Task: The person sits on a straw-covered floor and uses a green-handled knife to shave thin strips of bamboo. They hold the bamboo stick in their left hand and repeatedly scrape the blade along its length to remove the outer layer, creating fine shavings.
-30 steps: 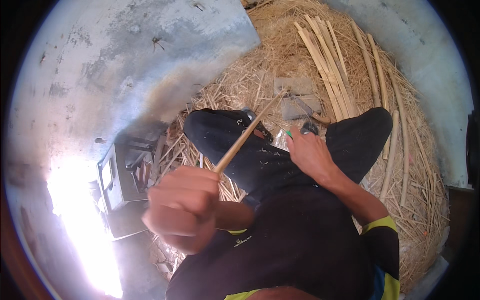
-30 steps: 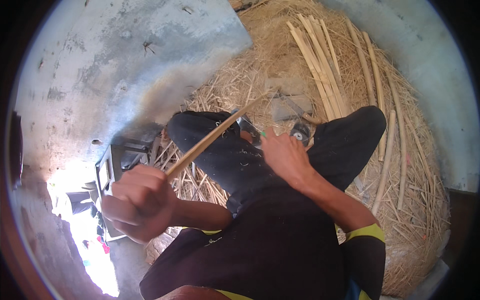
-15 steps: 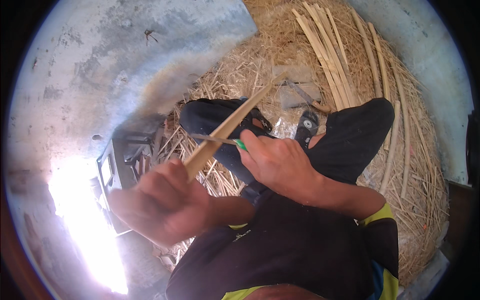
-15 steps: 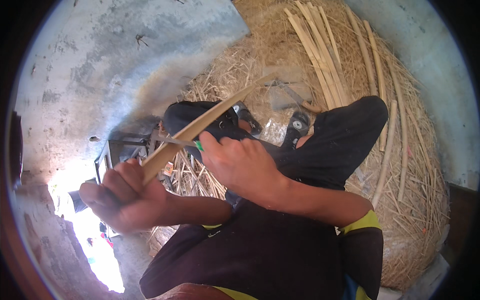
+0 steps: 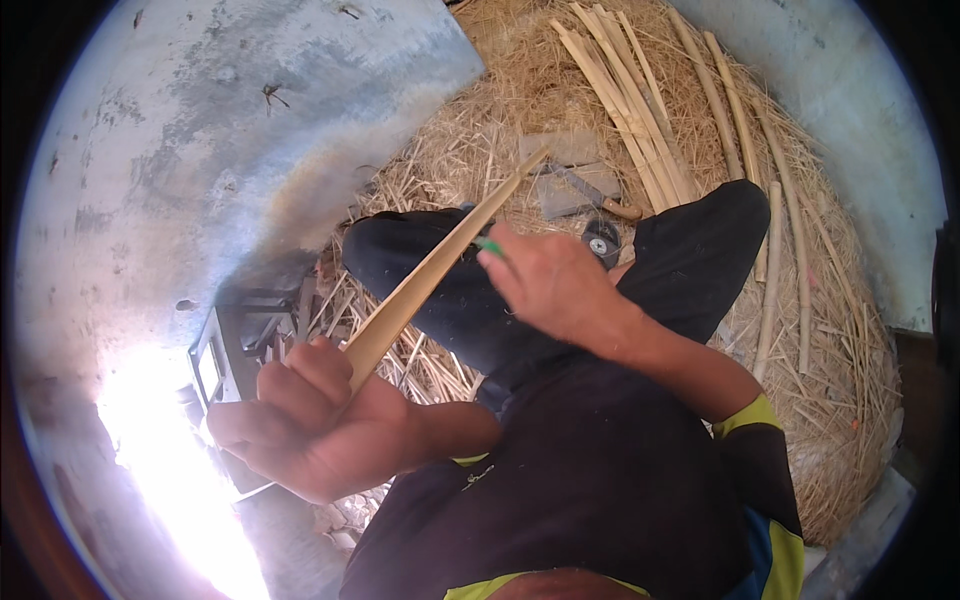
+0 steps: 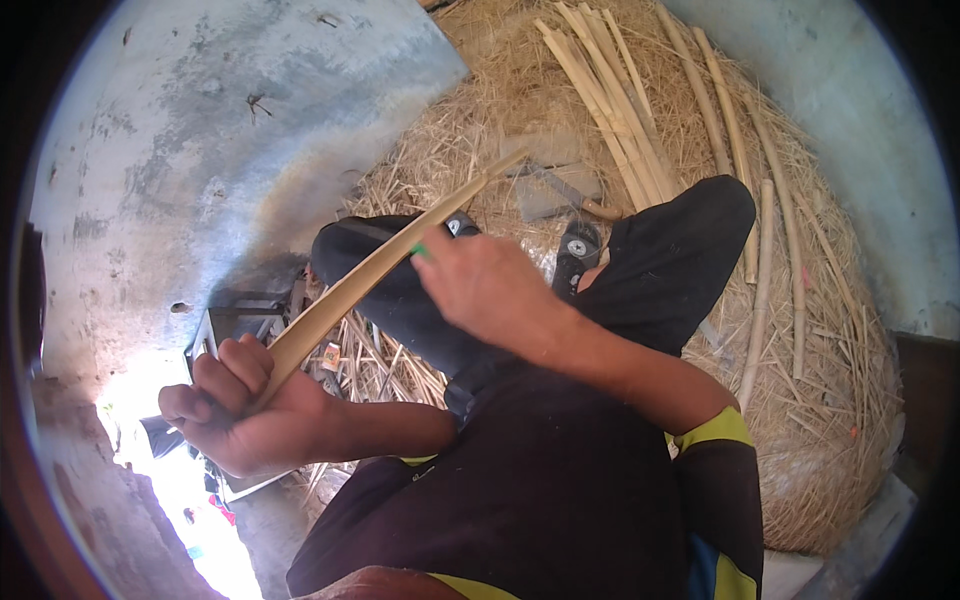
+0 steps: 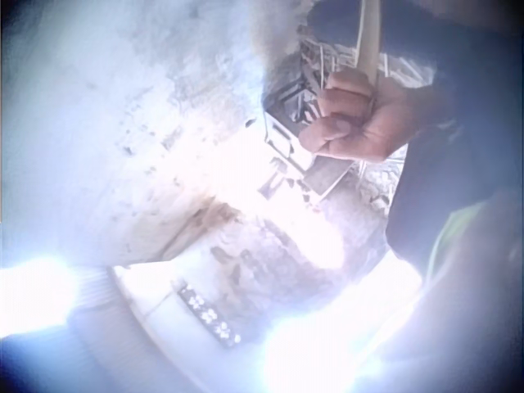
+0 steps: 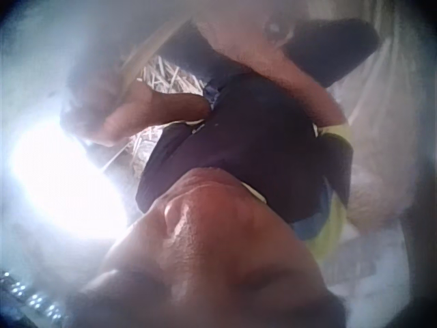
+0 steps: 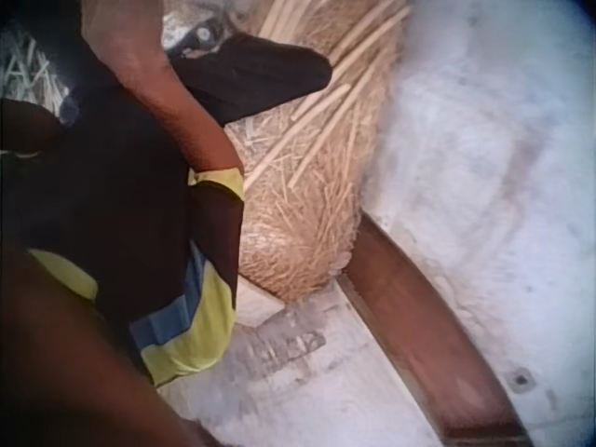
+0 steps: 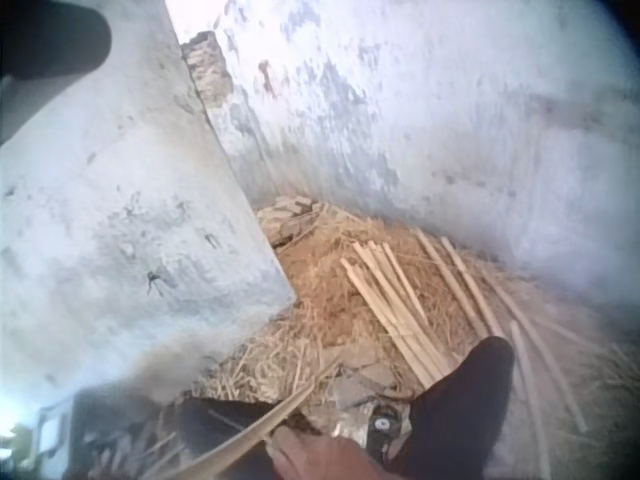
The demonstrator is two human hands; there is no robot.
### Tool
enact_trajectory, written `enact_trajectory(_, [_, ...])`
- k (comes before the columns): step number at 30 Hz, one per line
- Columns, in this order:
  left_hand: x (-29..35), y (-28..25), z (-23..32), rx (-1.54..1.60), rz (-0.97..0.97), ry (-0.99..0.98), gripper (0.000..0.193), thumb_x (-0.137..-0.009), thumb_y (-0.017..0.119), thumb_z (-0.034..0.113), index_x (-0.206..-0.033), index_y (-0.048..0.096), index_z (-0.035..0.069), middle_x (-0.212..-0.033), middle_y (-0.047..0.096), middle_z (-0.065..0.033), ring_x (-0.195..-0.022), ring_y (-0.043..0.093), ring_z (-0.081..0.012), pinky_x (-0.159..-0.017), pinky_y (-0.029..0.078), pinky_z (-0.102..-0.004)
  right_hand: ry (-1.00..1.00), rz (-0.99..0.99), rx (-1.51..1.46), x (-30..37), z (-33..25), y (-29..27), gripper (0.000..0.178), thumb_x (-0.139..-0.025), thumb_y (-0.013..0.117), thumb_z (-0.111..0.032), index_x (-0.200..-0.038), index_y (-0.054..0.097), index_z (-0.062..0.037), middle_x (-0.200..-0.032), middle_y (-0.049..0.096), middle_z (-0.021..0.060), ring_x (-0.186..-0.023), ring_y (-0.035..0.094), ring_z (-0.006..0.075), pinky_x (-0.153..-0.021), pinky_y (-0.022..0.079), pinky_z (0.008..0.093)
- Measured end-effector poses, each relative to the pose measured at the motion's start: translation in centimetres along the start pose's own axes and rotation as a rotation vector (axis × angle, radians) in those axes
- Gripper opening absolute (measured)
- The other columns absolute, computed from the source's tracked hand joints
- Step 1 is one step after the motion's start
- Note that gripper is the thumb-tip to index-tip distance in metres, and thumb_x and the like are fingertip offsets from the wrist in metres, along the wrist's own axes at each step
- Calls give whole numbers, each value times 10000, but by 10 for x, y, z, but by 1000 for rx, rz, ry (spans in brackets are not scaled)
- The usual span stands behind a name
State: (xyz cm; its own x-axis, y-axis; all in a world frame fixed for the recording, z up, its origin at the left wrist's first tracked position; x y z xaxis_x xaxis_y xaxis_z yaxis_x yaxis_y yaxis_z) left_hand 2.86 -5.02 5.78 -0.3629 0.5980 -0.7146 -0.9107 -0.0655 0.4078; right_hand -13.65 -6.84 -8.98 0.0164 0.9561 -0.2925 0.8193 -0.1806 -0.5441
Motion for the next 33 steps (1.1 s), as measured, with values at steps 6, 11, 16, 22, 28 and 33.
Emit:
enact_trajectory(6, [4,17,2,105,-150,-29,236,-956,336,110,-721,339,134,-477,194,21,-429,122,-76,-411,106,-256,148,-133,323,1,62,21,230,-935,528,-232,-915,503,-5,-590,582,218,-578,617,411,-543,509,495])
enact_trajectory(11, [10,-2,4,-153,113,36,246,-954,323,100,-710,322,135,-479,184,19,-415,132,-69,-390,106,-250,52,-112,116,2,23,19,202,-939,500,-198,-941,518,3,-590,585,229,-584,619,423,-558,521,492])
enact_trajectory(16, [5,4,-2,-56,44,25,265,-953,315,96,-692,297,138,-491,167,26,-413,134,-65,-381,115,-246,126,-101,388,-7,94,30,198,-911,499,-166,-983,523,16,-578,571,245,-583,613,447,-549,517,509])
enact_trajectory(22, [3,5,3,-56,9,43,271,-958,313,99,-689,296,131,-495,160,25,-420,124,-68,-385,122,-246,90,-112,317,-15,117,66,210,-919,509,-190,-1046,534,-24,-654,613,239,-620,637,430,-571,526,506])
enact_trajectory(28, [8,10,-1,17,-83,-6,279,-972,316,119,-694,296,132,-499,165,27,-425,126,-66,-390,128,-241,191,8,569,-25,238,74,234,-910,544,-221,-1035,527,-24,-646,617,212,-636,641,405,-559,512,505])
enact_trajectory(33, [3,8,1,9,-113,7,284,-983,313,131,-699,311,138,-500,179,30,-423,133,-65,-393,134,-240,231,-56,471,-30,227,78,267,-933,526,-257,-1055,532,-20,-628,605,209,-626,624,417,-557,496,506])
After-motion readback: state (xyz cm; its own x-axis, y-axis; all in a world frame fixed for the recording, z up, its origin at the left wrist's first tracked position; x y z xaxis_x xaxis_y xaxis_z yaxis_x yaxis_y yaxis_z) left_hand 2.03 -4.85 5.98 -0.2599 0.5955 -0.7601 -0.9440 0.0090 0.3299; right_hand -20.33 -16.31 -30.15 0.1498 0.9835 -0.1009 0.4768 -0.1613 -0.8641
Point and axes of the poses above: each hand's wrist, its own x-axis away from the middle knuckle, its own y-axis out of the palm, z = x × y, the point moved 7 cm from there along -x, towards the middle knuckle
